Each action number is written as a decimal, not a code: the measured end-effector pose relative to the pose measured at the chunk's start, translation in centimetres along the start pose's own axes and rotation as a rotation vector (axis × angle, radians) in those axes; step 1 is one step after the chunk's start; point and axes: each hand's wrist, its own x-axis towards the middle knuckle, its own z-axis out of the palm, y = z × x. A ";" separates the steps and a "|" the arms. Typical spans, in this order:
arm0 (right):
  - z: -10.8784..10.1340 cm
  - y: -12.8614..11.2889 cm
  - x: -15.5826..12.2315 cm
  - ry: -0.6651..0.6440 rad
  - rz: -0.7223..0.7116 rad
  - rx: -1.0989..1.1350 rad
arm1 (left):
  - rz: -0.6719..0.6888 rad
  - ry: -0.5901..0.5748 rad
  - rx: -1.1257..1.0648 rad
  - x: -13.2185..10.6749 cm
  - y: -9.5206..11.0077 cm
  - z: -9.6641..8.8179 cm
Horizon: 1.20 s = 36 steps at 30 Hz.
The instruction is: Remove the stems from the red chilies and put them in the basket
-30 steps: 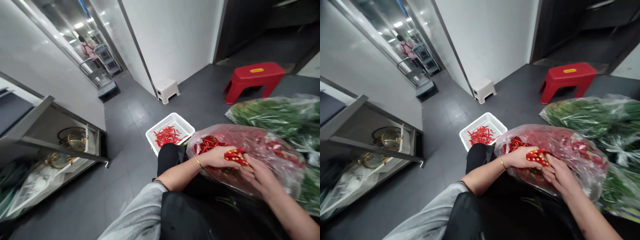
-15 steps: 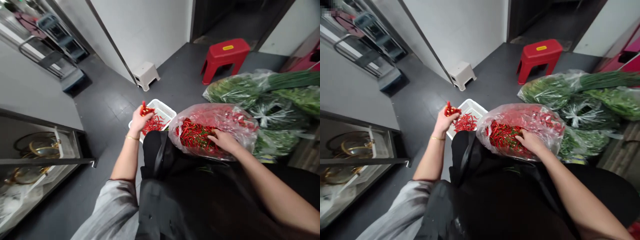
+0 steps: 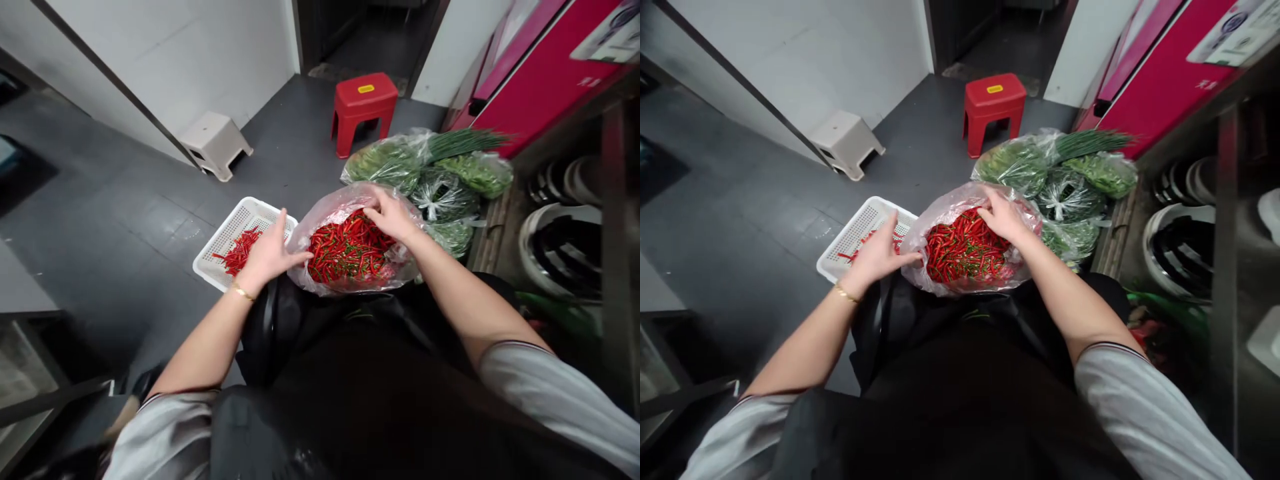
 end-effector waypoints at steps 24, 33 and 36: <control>-4.0 4.4 -11.4 -0.565 -0.096 -0.386 | -0.066 0.039 -0.736 11.6 11.0 4.1; -0.3 0.5 -11.3 -0.631 -0.295 -0.374 | 0.051 -0.128 -0.843 11.8 12.0 4.9; 2.0 0.8 -11.7 -0.695 -0.319 -0.396 | -0.142 -0.028 -0.702 10.6 6.4 3.5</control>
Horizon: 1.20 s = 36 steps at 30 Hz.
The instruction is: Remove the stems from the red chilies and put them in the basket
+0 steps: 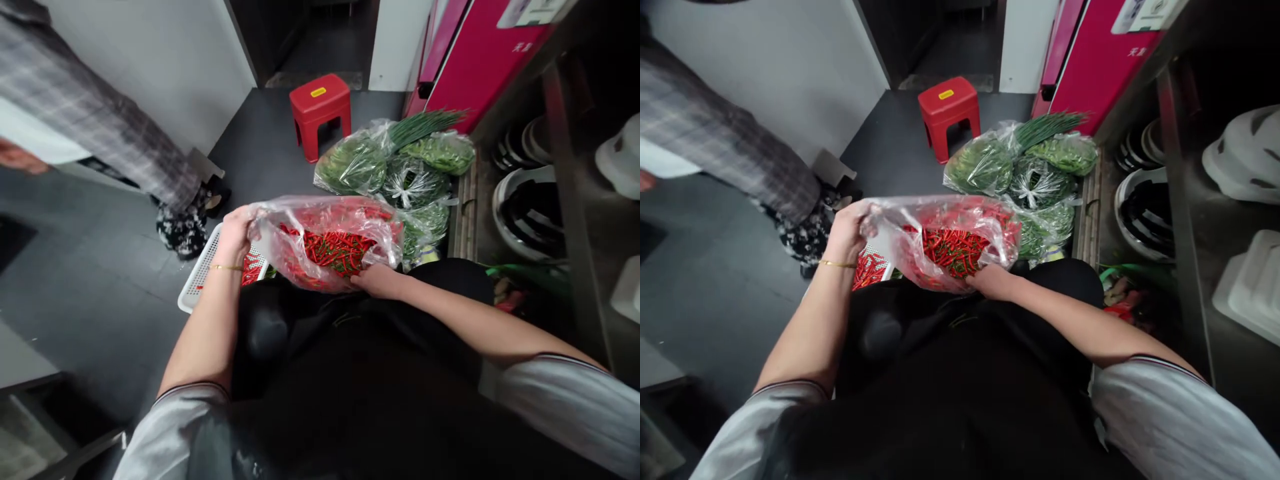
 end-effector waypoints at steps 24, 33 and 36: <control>-6.0 -1.0 11.9 0.143 0.208 0.004 | 0.091 -0.539 1.567 -10.3 -1.9 0.0; -6.5 2.2 5.9 0.488 -0.016 0.729 | 0.448 -0.528 1.296 -6.9 -5.4 5.1; -5.5 1.5 5.4 0.465 -0.048 1.112 | 0.493 -0.588 0.976 -6.2 -6.5 5.2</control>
